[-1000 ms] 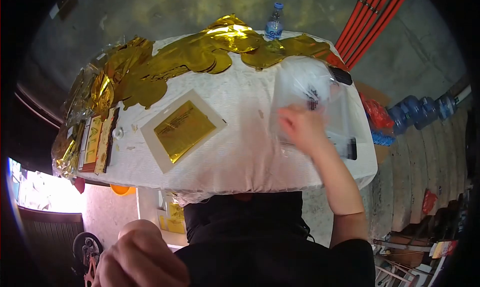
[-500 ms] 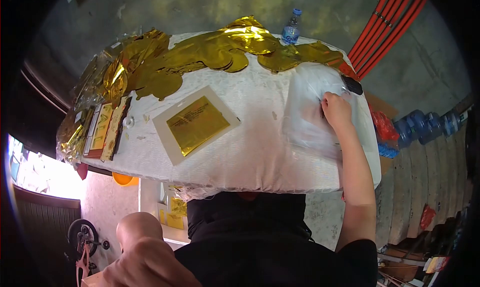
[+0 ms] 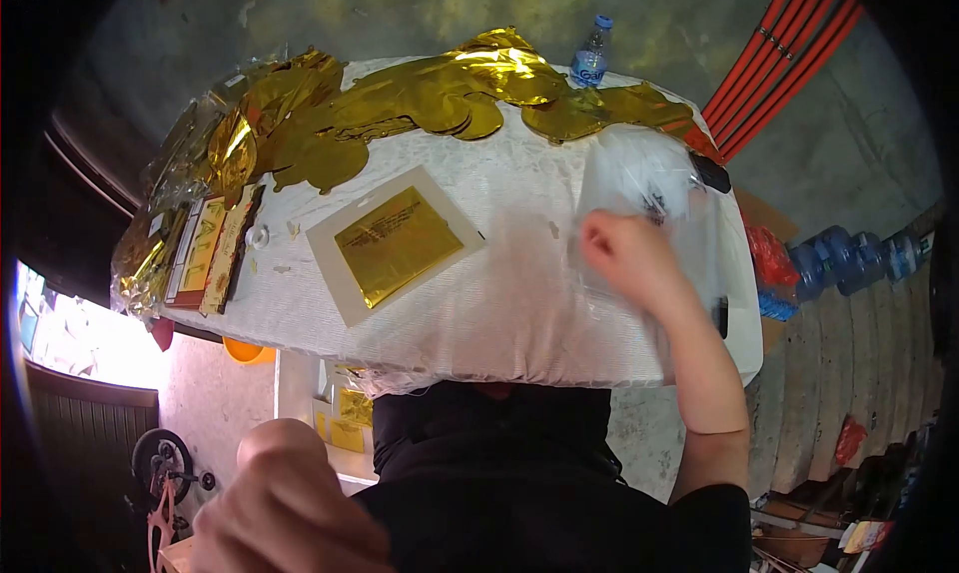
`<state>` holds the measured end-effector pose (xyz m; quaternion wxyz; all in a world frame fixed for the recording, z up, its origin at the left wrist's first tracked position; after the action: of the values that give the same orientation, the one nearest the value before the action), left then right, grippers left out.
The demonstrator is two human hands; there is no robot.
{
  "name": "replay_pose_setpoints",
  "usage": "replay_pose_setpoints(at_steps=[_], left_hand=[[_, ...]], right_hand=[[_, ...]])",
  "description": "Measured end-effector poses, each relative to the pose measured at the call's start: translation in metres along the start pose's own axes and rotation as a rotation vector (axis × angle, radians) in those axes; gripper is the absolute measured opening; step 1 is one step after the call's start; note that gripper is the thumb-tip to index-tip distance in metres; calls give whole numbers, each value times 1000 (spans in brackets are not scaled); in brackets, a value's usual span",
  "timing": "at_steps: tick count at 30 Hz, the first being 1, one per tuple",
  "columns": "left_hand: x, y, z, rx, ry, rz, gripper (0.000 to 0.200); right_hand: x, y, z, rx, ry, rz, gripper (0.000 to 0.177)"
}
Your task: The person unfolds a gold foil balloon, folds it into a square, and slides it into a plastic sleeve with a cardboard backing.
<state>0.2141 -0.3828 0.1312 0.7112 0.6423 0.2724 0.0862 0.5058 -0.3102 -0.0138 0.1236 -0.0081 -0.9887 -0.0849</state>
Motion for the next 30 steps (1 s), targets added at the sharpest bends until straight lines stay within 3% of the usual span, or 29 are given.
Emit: replay_pose_setpoints(at_steps=[1,2,3,4,5,6,8,11,15,17,23,30], left_hand=[[11,-1,-9,86,-105,52,21],[18,-9,-14,171,-206,103,28],[30,-38,-22,-142,215,-240,20],[51,-31,-30,196,778,-571,8],[84,-52,-54,64,578,-691,16],[110,-69,-66,68,658,-802,24],[138,-102,-87,204,918,-664,27],[155,-133,-105,254,1111,-730,24],[162,-145,-114,284,1113,-809,19],[165,-152,-121,198,1082,-897,15],[163,-153,-120,136,1117,-888,14],[162,-153,-120,158,1143,-865,14]], right_hand=[[13,1,10,35,58,-72,12],[16,3,23,29,65,-78,12],[22,6,39,37,33,-148,10],[29,7,49,43,0,-218,9],[36,7,52,38,10,-224,9],[42,7,55,32,7,-230,9],[50,9,61,27,8,-245,9],[57,11,68,12,16,-275,10],[60,8,70,62,5,-267,10],[59,9,68,54,18,-265,10],[63,12,71,75,7,-277,9],[86,26,83,-54,-94,-220,10]])
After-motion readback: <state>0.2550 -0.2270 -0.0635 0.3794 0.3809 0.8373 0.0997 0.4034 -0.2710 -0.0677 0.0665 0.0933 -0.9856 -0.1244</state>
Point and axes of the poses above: each hand's wrist, its own y-axis towards the middle knuckle, its own z-axis out of the palm, x = y × z, the point moved 6 cm from there along y, towards the middle knuckle, and after that the axes turned 11 degrees about -y, right-handed, at the moved point
